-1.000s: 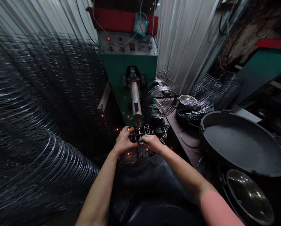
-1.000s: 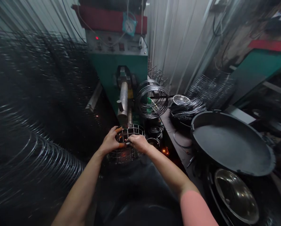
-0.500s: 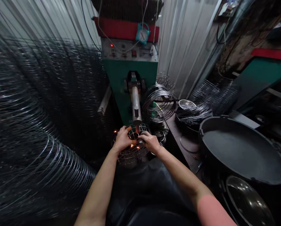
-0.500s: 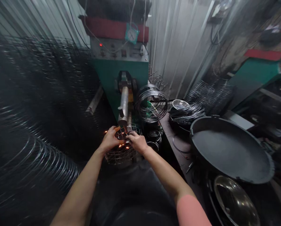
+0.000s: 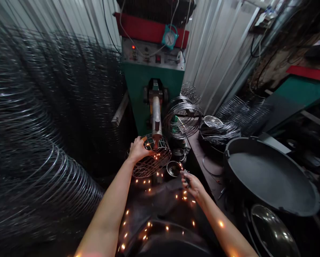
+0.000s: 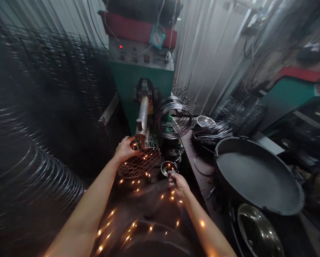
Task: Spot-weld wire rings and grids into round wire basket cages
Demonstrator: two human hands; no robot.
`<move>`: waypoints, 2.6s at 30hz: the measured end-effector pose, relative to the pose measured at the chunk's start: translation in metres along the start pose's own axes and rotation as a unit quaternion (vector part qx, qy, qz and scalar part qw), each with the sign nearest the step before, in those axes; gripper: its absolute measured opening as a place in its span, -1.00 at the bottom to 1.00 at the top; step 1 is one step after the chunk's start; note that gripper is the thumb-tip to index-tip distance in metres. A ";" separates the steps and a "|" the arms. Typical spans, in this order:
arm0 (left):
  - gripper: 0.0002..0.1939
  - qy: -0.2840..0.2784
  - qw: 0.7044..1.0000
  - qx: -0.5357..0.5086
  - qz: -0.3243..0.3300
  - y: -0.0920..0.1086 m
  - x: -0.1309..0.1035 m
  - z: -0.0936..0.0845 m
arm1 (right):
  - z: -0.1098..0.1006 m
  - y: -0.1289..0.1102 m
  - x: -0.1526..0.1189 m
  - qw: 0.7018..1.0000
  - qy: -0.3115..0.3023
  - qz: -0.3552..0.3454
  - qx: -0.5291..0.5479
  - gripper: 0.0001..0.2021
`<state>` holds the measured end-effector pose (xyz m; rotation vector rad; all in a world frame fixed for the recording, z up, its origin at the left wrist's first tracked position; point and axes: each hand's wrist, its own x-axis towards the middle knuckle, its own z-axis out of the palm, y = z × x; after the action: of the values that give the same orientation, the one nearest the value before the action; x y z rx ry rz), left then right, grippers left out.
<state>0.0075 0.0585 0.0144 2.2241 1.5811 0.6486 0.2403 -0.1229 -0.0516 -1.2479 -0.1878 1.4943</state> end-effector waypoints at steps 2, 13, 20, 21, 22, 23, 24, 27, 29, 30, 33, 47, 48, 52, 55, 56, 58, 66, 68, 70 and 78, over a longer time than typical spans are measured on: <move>-0.16 -0.012 1.000 0.009 -0.007 0.002 0.001 -0.002 | -0.009 -0.002 -0.001 0.998 0.000 0.037 0.055 -0.90; -0.13 -0.027 1.000 -0.012 -0.009 -0.002 0.010 0.003 | -0.046 0.048 -0.002 0.904 0.002 -0.289 -0.314 -0.79; 0.17 -0.092 0.990 -0.107 -0.011 -0.041 -0.012 -0.006 | -0.083 0.076 -0.017 0.758 -0.052 -0.395 -0.516 -0.75; 0.26 -0.101 0.988 -0.119 -0.016 -0.051 -0.020 -0.005 | -0.084 0.075 -0.017 0.759 -0.042 -0.398 -0.514 -0.75; 0.32 -0.110 0.986 -0.125 -0.023 -0.061 -0.027 -0.002 | -0.086 0.074 -0.016 0.761 -0.036 -0.397 -0.512 -0.74; 0.35 -0.113 0.985 -0.128 -0.032 -0.069 -0.034 0.002 | -0.086 0.074 -0.014 0.764 -0.033 -0.394 -0.510 -0.74; 0.36 -0.107 0.985 -0.131 -0.044 -0.075 -0.040 0.008 | -0.086 0.073 -0.011 0.767 -0.032 -0.389 -0.509 -0.73; 0.30 -0.033 0.983 -0.170 -0.062 -0.082 -0.048 0.027 | -0.084 0.074 -0.001 0.775 -0.033 -0.375 -0.507 -0.69; 0.25 0.026 0.975 -0.211 -0.067 -0.081 -0.050 0.034 | -0.078 0.071 0.001 0.781 -0.039 -0.358 -0.509 -0.69; 0.21 0.046 0.970 -0.227 -0.070 -0.079 -0.051 0.036 | -0.073 0.067 0.000 0.785 -0.048 -0.344 -0.514 -0.70; 0.06 0.077 0.967 -0.229 -0.078 -0.071 -0.064 0.030 | -0.040 0.039 -0.016 0.790 -0.118 -0.289 -0.528 -0.76; -0.05 -0.037 0.993 0.040 0.104 0.000 -0.129 -0.019 | 0.127 -0.019 -0.042 0.584 -0.219 -0.272 -0.733 -0.82; -0.06 -0.041 0.992 0.044 0.109 0.005 -0.128 -0.018 | 0.125 -0.015 -0.042 0.552 -0.192 -0.297 -0.755 -0.83; -0.06 -0.049 0.993 0.044 0.101 0.014 -0.120 -0.014 | 0.110 -0.016 -0.042 0.496 -0.214 -0.351 -0.765 -0.80; -0.06 -0.058 0.993 0.030 0.095 0.017 -0.113 -0.011 | 0.101 -0.024 -0.042 0.487 -0.245 -0.365 -0.755 -0.70; -0.06 -0.059 0.993 0.025 0.094 0.017 -0.111 -0.010 | 0.100 -0.027 -0.041 0.483 -0.246 -0.365 -0.757 -0.66; -0.06 -0.059 0.994 0.018 0.094 0.017 -0.106 -0.009 | 0.099 -0.029 -0.037 0.477 -0.240 -0.364 -0.764 -0.64; -0.08 -0.057 0.994 0.006 0.090 0.011 -0.089 -0.004 | 0.103 -0.033 -0.022 0.478 -0.217 -0.373 -0.765 -0.75; -0.07 -0.064 0.994 0.003 0.090 0.009 -0.082 -0.005 | 0.107 -0.036 -0.021 0.475 -0.214 -0.377 -0.766 -0.76; -0.06 -0.068 0.994 0.000 0.090 0.007 -0.075 -0.006 | 0.112 -0.040 -0.019 0.470 -0.207 -0.376 -0.772 -0.75; -0.06 -0.058 0.994 0.000 0.088 0.004 -0.050 -0.009 | 0.126 -0.052 -0.005 0.471 -0.184 -0.374 -0.778 -0.78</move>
<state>-0.0084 0.0095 0.0155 2.3729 1.3412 0.5532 0.1757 -0.0462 0.0408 -1.6134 -2.4940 0.3755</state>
